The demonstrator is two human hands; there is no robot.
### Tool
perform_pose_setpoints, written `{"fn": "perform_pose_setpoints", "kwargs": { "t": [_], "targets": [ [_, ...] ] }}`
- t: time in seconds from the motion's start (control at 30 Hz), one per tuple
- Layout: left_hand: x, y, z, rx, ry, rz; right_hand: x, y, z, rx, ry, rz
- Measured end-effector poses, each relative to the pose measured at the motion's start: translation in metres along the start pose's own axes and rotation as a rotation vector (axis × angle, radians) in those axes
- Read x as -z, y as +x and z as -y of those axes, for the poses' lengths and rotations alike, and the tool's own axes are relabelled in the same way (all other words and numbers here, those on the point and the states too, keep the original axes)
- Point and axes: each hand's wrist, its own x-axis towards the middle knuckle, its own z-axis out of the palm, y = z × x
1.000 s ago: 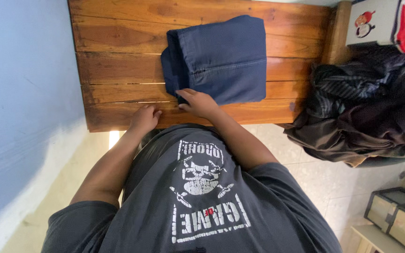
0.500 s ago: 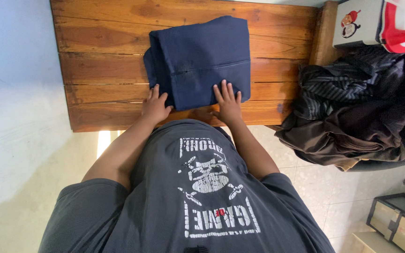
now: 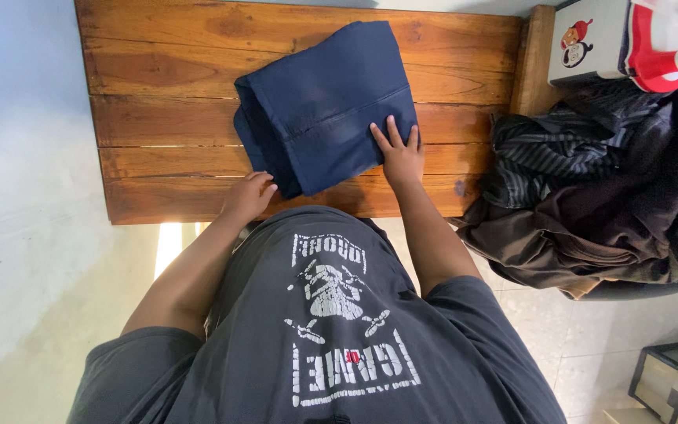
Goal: The person folds a blue jacket on a wooden surface by hand, smoothing the fabric and bringing the sides and sleeves inward.
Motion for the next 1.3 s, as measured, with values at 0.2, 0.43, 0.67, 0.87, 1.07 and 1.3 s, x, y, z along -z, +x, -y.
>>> {"fn": "perform_pose_setpoints", "kwargs": {
  "t": [0.2, 0.43, 0.67, 0.87, 1.07, 1.3],
  "targets": [
    [0.006, 0.004, -0.009, 0.391, -0.243, -0.442, -0.039, -0.009, 0.069, 0.011, 0.053, -0.025],
    [-0.021, 0.009, 0.013, 0.735, -0.853, -0.515, 0.031, -0.008, 0.127, 0.466, 0.820, -0.223],
    [-0.020, 0.017, -0.002, 0.444, -0.632, -0.412, 0.011, 0.059, 0.067, 0.152, 1.056, -0.330],
    [0.005, -0.008, 0.025, 0.480, -0.412, -0.280, -0.036, -0.004, 0.078, 0.095, 1.028, 0.066],
    [0.027, -0.031, 0.033, 0.439, -0.316, -0.121, -0.067, -0.002, 0.068, -0.063, 1.396, 0.155],
    [0.077, 0.032, -0.006, 0.557, -0.788, -0.284, -0.015, 0.078, 0.081, -0.125, 1.793, 0.186]
  ]
}}
